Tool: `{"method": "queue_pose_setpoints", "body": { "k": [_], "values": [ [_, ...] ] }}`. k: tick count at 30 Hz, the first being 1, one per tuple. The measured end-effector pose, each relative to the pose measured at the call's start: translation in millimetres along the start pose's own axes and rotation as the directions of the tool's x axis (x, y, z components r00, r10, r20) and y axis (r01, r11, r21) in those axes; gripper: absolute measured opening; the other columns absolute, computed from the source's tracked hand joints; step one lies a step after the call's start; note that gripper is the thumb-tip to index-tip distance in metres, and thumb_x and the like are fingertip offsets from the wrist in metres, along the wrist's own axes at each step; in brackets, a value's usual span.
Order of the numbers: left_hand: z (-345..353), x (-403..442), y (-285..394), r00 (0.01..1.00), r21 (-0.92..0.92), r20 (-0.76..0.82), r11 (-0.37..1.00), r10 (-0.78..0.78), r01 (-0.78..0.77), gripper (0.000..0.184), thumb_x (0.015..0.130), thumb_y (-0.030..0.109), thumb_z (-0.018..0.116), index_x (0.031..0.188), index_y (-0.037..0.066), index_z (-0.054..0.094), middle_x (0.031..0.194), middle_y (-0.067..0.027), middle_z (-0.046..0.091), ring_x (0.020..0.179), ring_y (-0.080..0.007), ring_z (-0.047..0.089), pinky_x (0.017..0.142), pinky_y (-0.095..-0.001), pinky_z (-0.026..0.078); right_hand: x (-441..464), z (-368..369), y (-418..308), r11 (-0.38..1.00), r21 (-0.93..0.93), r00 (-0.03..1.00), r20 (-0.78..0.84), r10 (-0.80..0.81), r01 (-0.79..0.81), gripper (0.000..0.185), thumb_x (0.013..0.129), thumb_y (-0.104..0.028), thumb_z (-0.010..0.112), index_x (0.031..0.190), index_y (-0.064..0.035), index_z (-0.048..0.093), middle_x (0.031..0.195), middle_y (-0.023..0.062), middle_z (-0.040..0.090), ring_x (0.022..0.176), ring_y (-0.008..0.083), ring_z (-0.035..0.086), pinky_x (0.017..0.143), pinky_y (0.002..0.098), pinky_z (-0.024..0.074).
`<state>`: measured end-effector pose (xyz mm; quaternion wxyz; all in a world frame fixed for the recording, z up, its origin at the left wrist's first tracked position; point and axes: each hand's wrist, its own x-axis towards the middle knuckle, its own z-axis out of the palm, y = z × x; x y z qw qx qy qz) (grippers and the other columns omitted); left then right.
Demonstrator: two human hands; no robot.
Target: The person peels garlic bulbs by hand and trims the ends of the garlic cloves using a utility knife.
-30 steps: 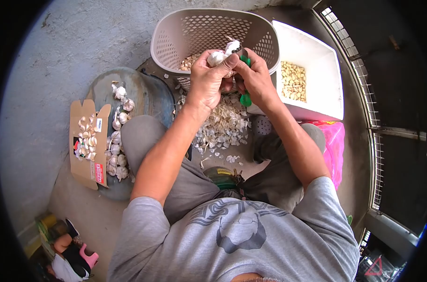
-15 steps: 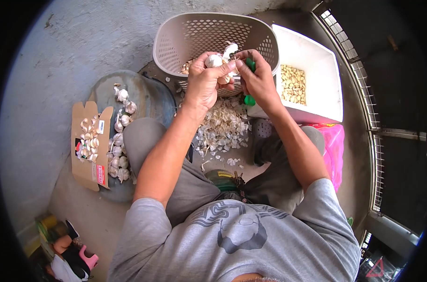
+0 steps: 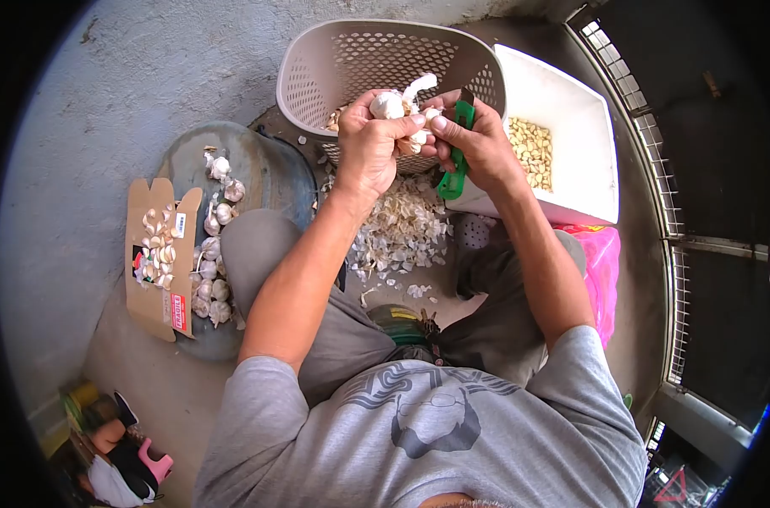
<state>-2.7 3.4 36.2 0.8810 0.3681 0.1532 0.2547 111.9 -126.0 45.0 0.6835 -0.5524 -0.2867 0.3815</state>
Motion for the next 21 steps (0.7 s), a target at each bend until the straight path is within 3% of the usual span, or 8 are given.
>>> {"method": "queue_pose_setpoints", "body": {
  "k": [1, 4, 6, 10, 13, 17, 21],
  "values": [
    [-1, 1, -1, 1.000, -0.004, -0.005, 1.000, 0.001, -0.001, 0.024, 0.084, -0.012, 0.068, 0.105, -0.004, 0.058, 0.089, -0.0135, 0.068, 0.065, -0.0245, 0.071, 0.055, -0.0357, 0.065, -1, 2, 0, 0.995, 0.095, 1.000, -0.005, 0.011, -0.011, 0.022, 0.099, -0.012, 0.070, 0.115, 0.0004, 0.061, 0.080, 0.0045, 0.068, 0.062, 0.0096, 0.063, 0.047, 0.0240, 0.0463],
    [-3, 1, -1, 1.000, -0.003, -0.010, 1.000, -0.005, 0.005, 0.025, 0.082, -0.013, 0.069, 0.103, -0.004, 0.058, 0.087, -0.0147, 0.068, 0.064, -0.0250, 0.072, 0.052, -0.0351, 0.065, 1, 2, 2, 0.998, 0.060, 0.999, 0.004, 0.037, -0.037, 0.023, 0.099, -0.010, 0.069, 0.118, -0.0008, 0.060, 0.081, 0.0050, 0.069, 0.063, 0.0107, 0.064, 0.047, 0.0242, 0.0475],
    [-3, 1, 2, 1.000, 0.020, 0.000, 1.000, -0.014, 0.014, 0.026, 0.082, -0.012, 0.069, 0.104, -0.004, 0.057, 0.087, -0.0148, 0.069, 0.063, -0.0240, 0.072, 0.050, -0.0342, 0.063, 4, -1, 5, 0.985, 0.162, 0.998, 0.006, 0.063, -0.063, 0.024, 0.099, -0.010, 0.069, 0.120, -0.0009, 0.060, 0.080, 0.0047, 0.068, 0.062, 0.0101, 0.063, 0.048, 0.0239, 0.0474],
    [1, -3, 5, 0.992, 0.181, 0.110, 0.983, -0.057, 0.037, 0.032, 0.082, -0.009, 0.070, 0.110, -0.002, 0.056, 0.088, -0.0119, 0.068, 0.063, -0.0201, 0.070, 0.049, -0.0314, 0.059, 4, -3, 9, 0.965, 0.258, 0.998, 0.025, 0.049, -0.054, 0.024, 0.098, -0.011, 0.070, 0.119, -0.0010, 0.062, 0.079, 0.0039, 0.066, 0.061, 0.0093, 0.061, 0.047, 0.0237, 0.0469],
    [0, -4, 1, 0.996, 0.193, 0.065, 0.980, -0.057, 0.043, 0.032, 0.082, -0.010, 0.069, 0.110, -0.001, 0.056, 0.088, -0.0120, 0.068, 0.063, -0.0199, 0.070, 0.048, -0.0314, 0.059, 8, -9, 5, 0.990, 0.140, 0.999, -0.009, 0.032, -0.031, 0.021, 0.098, -0.012, 0.070, 0.115, -0.0009, 0.065, 0.080, 0.0038, 0.066, 0.060, 0.0089, 0.061, 0.045, 0.0235, 0.0459],
    [-3, -1, -1, 1.000, 0.126, -0.015, 0.992, -0.021, 0.023, 0.031, 0.083, -0.007, 0.072, 0.109, 0.000, 0.056, 0.089, -0.0110, 0.068, 0.065, -0.0213, 0.070, 0.050, -0.0327, 0.056, 11, -15, 0, 0.982, 0.191, 0.991, -0.132, 0.026, -0.001, 0.019, 0.098, -0.011, 0.070, 0.113, -0.0005, 0.065, 0.085, 0.0048, 0.067, 0.060, 0.0091, 0.061, 0.044, 0.0243, 0.0464],
    [-9, 2, -3, 0.997, 0.035, -0.020, 0.997, -0.073, 0.074, 0.025, 0.085, -0.002, 0.076, 0.104, 0.002, 0.059, 0.088, -0.0088, 0.068, 0.068, -0.0209, 0.069, 0.053, -0.0327, 0.055, 9, -19, -2, 0.959, 0.281, 0.998, -0.040, 0.042, -0.029, 0.022, 0.095, -0.008, 0.070, 0.115, -0.0003, 0.064, 0.089, 0.0067, 0.069, 0.062, 0.0103, 0.062, 0.046, 0.0254, 0.0483]
  ]
}}
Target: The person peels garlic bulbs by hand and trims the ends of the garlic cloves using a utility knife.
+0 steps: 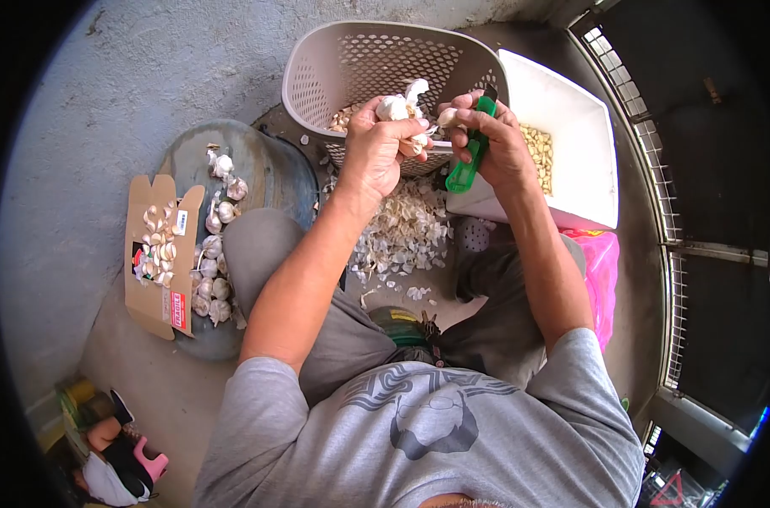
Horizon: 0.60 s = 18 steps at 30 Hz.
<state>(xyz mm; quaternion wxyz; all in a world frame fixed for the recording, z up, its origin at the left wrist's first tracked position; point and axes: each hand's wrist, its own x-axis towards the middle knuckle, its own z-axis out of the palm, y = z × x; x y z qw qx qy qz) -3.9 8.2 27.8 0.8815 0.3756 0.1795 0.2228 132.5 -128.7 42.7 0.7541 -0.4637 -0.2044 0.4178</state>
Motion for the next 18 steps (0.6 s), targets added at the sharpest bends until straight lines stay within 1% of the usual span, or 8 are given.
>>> {"method": "queue_pose_setpoints", "body": {
  "k": [3, 6, 9, 10, 12, 13, 17, 18],
  "values": [
    [1, -1, -1, 1.000, 0.039, 0.010, 0.999, -0.015, 0.015, 0.025, 0.086, 0.002, 0.079, 0.102, 0.004, 0.060, 0.088, -0.0075, 0.068, 0.067, -0.0188, 0.068, 0.053, -0.0308, 0.052, -3, 8, -6, 0.999, -0.038, 0.998, 0.055, -0.037, 0.039, 0.021, 0.095, -0.005, 0.069, 0.115, 0.0005, 0.065, 0.091, 0.0063, 0.070, 0.064, 0.0109, 0.063, 0.050, 0.0248, 0.0499],
    [6, -4, -1, 0.999, 0.078, 0.048, 0.997, -0.015, 0.011, 0.026, 0.086, 0.005, 0.081, 0.102, 0.004, 0.061, 0.088, -0.0067, 0.068, 0.066, -0.0168, 0.066, 0.052, -0.0292, 0.050, -3, 5, -3, 0.999, -0.022, 0.998, 0.048, 0.029, -0.028, 0.022, 0.094, -0.003, 0.070, 0.116, 0.0000, 0.066, 0.092, 0.0056, 0.071, 0.068, 0.0110, 0.065, 0.052, 0.0240, 0.0504],
    [9, -5, 0, 1.000, 0.017, 0.020, 1.000, 0.018, -0.019, 0.027, 0.084, 0.005, 0.082, 0.102, 0.004, 0.062, 0.087, -0.0049, 0.069, 0.067, -0.0127, 0.066, 0.050, -0.0256, 0.051, -3, 2, 1, 0.983, -0.186, 0.999, 0.047, 0.005, 0.004, 0.018, 0.093, -0.001, 0.072, 0.110, -0.0016, 0.067, 0.090, 0.0043, 0.071, 0.070, 0.0097, 0.066, 0.052, 0.0229, 0.0497],
    [7, -6, -1, 0.999, -0.006, 0.014, 1.000, 0.031, -0.031, 0.027, 0.083, 0.004, 0.083, 0.102, 0.003, 0.063, 0.087, -0.0041, 0.070, 0.067, -0.0110, 0.066, 0.049, -0.0238, 0.052, -3, 3, 2, 0.954, -0.298, 0.998, 0.060, -0.023, 0.040, 0.017, 0.094, -0.002, 0.073, 0.109, -0.0020, 0.067, 0.089, 0.0037, 0.071, 0.070, 0.0092, 0.066, 0.052, 0.0224, 0.0493],
    [6, -6, -4, 0.997, 0.088, -0.015, 0.993, 0.074, -0.073, 0.026, 0.086, 0.006, 0.082, 0.103, 0.004, 0.061, 0.087, -0.0054, 0.069, 0.066, -0.0135, 0.066, 0.051, -0.0271, 0.051, -4, 7, 2, 0.856, -0.506, 0.993, 0.095, -0.072, 0.110, 0.016, 0.094, -0.004, 0.074, 0.107, -0.0028, 0.065, 0.087, 0.0026, 0.071, 0.070, 0.0082, 0.066, 0.051, 0.0214, 0.0484],
    [6, -5, -5, 0.995, 0.134, -0.027, 0.987, 0.097, -0.092, 0.026, 0.087, 0.006, 0.081, 0.103, 0.004, 0.060, 0.088, -0.0060, 0.068, 0.066, -0.0148, 0.065, 0.052, -0.0287, 0.050, -4, 14, 7, 0.828, -0.545, 0.991, 0.056, -0.121, 0.132, 0.016, 0.096, -0.008, 0.074, 0.105, -0.0024, 0.063, 0.085, 0.0019, 0.069, 0.070, 0.0075, 0.066, 0.050, 0.0204, 0.0478],
    [4, -4, -6, 0.996, 0.071, -0.041, 0.995, 0.075, -0.072, 0.025, 0.088, 0.007, 0.080, 0.104, 0.005, 0.060, 0.087, -0.0059, 0.068, 0.066, -0.0154, 0.066, 0.052, -0.0289, 0.050, -11, 31, 4, 0.778, -0.625, 0.994, -0.026, -0.102, 0.063, 0.018, 0.098, -0.014, 0.072, 0.102, -0.0007, 0.062, 0.080, 0.0013, 0.065, 0.065, 0.0079, 0.062, 0.049, 0.0227, 0.0479],
    [4, -5, -7, 0.997, 0.040, -0.053, 0.998, 0.054, -0.051, 0.024, 0.089, 0.007, 0.079, 0.104, 0.005, 0.061, 0.087, -0.0059, 0.068, 0.065, -0.0157, 0.066, 0.053, -0.0289, 0.050, -10, 29, 5, 0.735, -0.670, 0.990, -0.002, -0.140, 0.103, 0.018, 0.099, -0.015, 0.072, 0.101, -0.0007, 0.062, 0.079, 0.0009, 0.064, 0.063, 0.0076, 0.061, 0.049, 0.0233, 0.0471]
  ]
}}
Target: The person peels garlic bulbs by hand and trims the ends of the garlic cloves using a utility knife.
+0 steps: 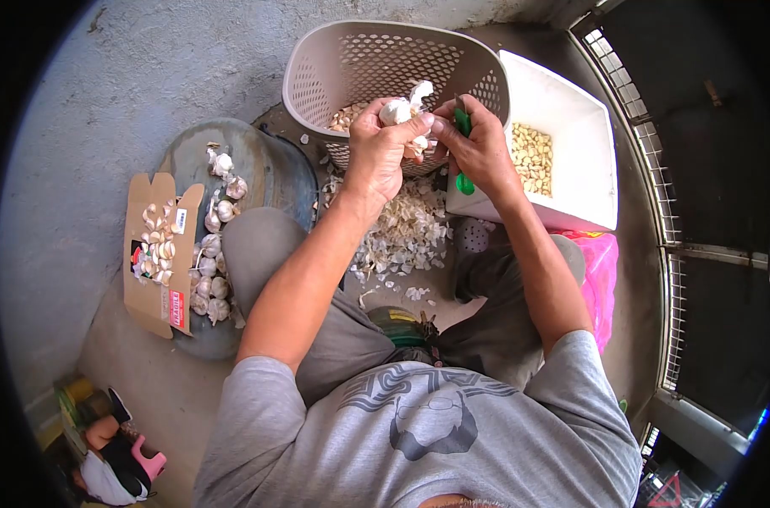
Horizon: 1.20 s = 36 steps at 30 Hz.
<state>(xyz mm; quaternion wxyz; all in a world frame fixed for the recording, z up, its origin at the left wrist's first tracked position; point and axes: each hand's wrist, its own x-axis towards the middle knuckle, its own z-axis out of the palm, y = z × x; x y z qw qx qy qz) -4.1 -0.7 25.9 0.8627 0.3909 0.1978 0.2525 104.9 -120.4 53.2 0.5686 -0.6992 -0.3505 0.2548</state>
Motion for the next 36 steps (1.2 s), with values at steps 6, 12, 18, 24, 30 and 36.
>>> {"method": "queue_pose_setpoints", "body": {
  "k": [6, 12, 18, 24, 30, 36],
  "values": [
    [-1, 1, -3, 0.996, -0.133, -0.027, 0.988, -0.081, 0.077, 0.022, 0.089, 0.005, 0.077, 0.103, 0.005, 0.061, 0.086, -0.0071, 0.068, 0.065, -0.0167, 0.066, 0.053, -0.0297, 0.051, 1, 1, 12, 0.988, -0.126, 0.994, 0.067, -0.081, 0.089, 0.022, 0.100, -0.021, 0.071, 0.095, -0.0013, 0.063, 0.070, -0.0019, 0.057, 0.056, 0.0052, 0.050, 0.047, 0.0247, 0.0407],
    [8, -3, 7, 0.996, -0.043, 0.012, 0.995, 0.086, -0.085, 0.021, 0.087, -0.001, 0.074, 0.101, 0.000, 0.059, 0.084, -0.0107, 0.069, 0.062, -0.0172, 0.067, 0.049, -0.0289, 0.056, -1, 4, 8, 0.883, 0.418, 0.976, 0.136, 0.170, -0.212, 0.025, 0.105, -0.029, 0.063, 0.097, -0.0054, 0.061, 0.068, -0.0014, 0.057, 0.048, 0.0053, 0.048, 0.040, 0.0246, 0.0357],
    [8, -2, 5, 0.990, -0.105, 0.022, 0.985, 0.141, -0.138, 0.019, 0.086, -0.003, 0.074, 0.097, -0.001, 0.059, 0.083, -0.0113, 0.069, 0.061, -0.0183, 0.067, 0.048, -0.0299, 0.054, 8, 11, 11, 0.773, 0.579, 0.963, 0.086, 0.257, -0.258, 0.028, 0.105, -0.033, 0.061, 0.095, -0.0066, 0.059, 0.074, 0.0009, 0.056, 0.053, 0.0087, 0.050, 0.042, 0.0251, 0.0384],
    [2, 1, 9, 0.999, -0.185, 0.011, 0.982, 0.050, -0.047, 0.015, 0.086, -0.004, 0.074, 0.094, 0.001, 0.063, 0.083, -0.0125, 0.070, 0.060, -0.0204, 0.066, 0.047, -0.0320, 0.052, 27, -15, 19, 0.917, 0.396, 0.995, -0.058, 0.076, -0.047, 0.032, 0.102, -0.024, 0.066, 0.124, -0.0012, 0.063, 0.084, 0.0042, 0.063, 0.055, 0.0090, 0.056, 0.041, 0.0239, 0.0406],
    [0, 6, 6, 0.999, -0.160, -0.033, 0.987, 0.008, -0.013, 0.017, 0.085, -0.005, 0.076, 0.095, 0.001, 0.063, 0.083, -0.0125, 0.070, 0.058, -0.0199, 0.066, 0.047, -0.0316, 0.053, 36, -28, 13, 1.000, 0.004, 0.999, 0.053, -0.005, 0.005, 0.037, 0.104, -0.023, 0.065, 0.132, -0.0001, 0.060, 0.089, 0.0027, 0.065, 0.053, 0.0062, 0.053, 0.042, 0.0225, 0.0385],
    [-2, 5, 0, 0.995, 0.004, -0.042, 0.996, 0.087, -0.087, 0.025, 0.087, -0.006, 0.073, 0.107, 0.000, 0.059, 0.089, -0.0126, 0.072, 0.063, -0.0208, 0.068, 0.051, -0.0323, 0.053, 20, -4, 16, 0.916, 0.352, 0.970, 0.211, 0.122, -0.192, 0.025, 0.103, -0.028, 0.066, 0.107, -0.0027, 0.066, 0.075, 0.0039, 0.066, 0.053, 0.0078, 0.055, 0.040, 0.0230, 0.0379]
  ]
}}
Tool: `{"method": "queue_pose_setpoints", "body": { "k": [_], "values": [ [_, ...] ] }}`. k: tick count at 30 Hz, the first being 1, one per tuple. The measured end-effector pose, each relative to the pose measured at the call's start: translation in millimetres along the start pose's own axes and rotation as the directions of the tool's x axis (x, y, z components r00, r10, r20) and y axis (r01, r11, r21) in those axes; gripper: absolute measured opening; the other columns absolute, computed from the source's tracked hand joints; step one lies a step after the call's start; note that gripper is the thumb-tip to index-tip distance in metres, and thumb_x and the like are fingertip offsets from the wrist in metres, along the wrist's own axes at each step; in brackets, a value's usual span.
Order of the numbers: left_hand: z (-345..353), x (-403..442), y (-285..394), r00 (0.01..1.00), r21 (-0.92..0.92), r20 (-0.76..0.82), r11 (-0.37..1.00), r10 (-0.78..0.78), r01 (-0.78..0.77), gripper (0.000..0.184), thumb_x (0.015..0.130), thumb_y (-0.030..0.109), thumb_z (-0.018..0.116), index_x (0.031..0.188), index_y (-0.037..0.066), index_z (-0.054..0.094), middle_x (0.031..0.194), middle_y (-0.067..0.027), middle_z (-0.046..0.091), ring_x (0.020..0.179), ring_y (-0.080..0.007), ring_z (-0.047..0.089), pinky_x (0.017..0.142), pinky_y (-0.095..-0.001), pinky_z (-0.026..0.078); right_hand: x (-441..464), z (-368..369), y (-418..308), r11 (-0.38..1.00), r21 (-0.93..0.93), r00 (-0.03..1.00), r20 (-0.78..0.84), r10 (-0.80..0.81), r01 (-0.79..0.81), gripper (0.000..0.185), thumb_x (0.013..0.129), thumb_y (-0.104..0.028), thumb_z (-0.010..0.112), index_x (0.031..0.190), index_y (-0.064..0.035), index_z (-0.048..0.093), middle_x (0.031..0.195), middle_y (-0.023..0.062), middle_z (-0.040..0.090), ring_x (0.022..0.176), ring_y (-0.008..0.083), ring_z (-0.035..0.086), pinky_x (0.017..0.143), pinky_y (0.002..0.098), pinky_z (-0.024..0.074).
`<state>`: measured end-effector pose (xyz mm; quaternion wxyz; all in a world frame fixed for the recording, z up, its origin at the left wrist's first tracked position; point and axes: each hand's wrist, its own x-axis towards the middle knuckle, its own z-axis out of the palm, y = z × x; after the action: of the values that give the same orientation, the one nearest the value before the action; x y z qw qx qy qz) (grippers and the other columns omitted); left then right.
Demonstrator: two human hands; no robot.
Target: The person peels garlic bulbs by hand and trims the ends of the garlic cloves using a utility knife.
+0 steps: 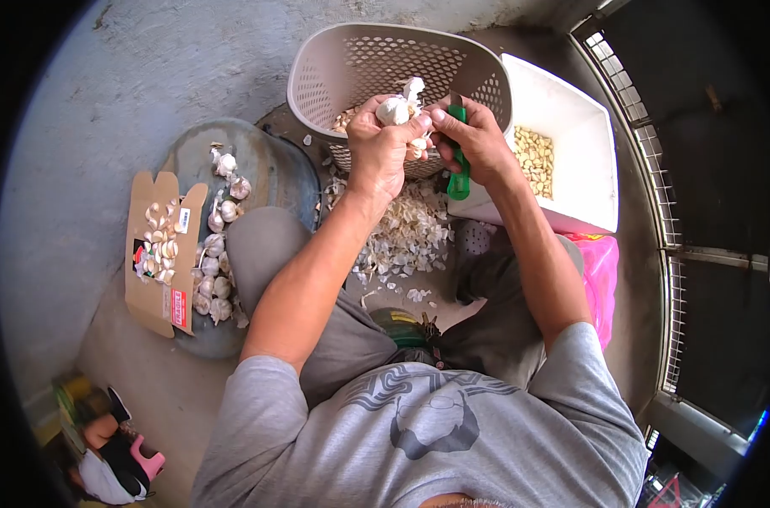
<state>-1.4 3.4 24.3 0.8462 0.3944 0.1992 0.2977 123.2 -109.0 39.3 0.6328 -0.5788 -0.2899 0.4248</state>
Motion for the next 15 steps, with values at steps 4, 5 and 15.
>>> {"method": "queue_pose_setpoints", "body": {
  "k": [4, 5, 15],
  "values": [
    [0, 3, 4, 0.998, -0.079, -0.024, 0.995, 0.055, -0.057, 0.026, 0.087, -0.006, 0.074, 0.108, 0.001, 0.059, 0.089, -0.0130, 0.072, 0.063, -0.0215, 0.068, 0.051, -0.0322, 0.054, -4, 9, -10, 0.971, 0.239, 0.996, -0.079, 0.047, -0.027, 0.021, 0.101, -0.024, 0.069, 0.105, -0.0040, 0.066, 0.077, 0.0043, 0.067, 0.054, 0.0080, 0.056, 0.041, 0.0231, 0.0398],
    [-1, 4, 6, 0.998, -0.089, -0.031, 0.994, 0.062, -0.065, 0.027, 0.087, -0.006, 0.074, 0.108, 0.001, 0.059, 0.090, -0.0135, 0.073, 0.063, -0.0215, 0.068, 0.051, -0.0322, 0.054, -3, 6, -7, 0.979, 0.199, 0.996, -0.064, 0.068, -0.054, 0.020, 0.101, -0.024, 0.069, 0.105, -0.0042, 0.066, 0.077, 0.0042, 0.066, 0.053, 0.0078, 0.056, 0.040, 0.0229, 0.0395],
    [-4, 4, 8, 0.999, -0.054, 0.040, 0.999, -0.004, 0.007, 0.023, 0.088, -0.004, 0.074, 0.107, 0.001, 0.061, 0.093, -0.0153, 0.072, 0.063, -0.0218, 0.067, 0.049, -0.0329, 0.052, -3, -3, -8, 0.997, -0.038, 0.994, -0.086, -0.066, 0.063, 0.017, 0.100, -0.019, 0.068, 0.090, -0.0045, 0.065, 0.073, 0.0020, 0.065, 0.052, 0.0054, 0.054, 0.040, 0.0230, 0.0384]
  ]
}}
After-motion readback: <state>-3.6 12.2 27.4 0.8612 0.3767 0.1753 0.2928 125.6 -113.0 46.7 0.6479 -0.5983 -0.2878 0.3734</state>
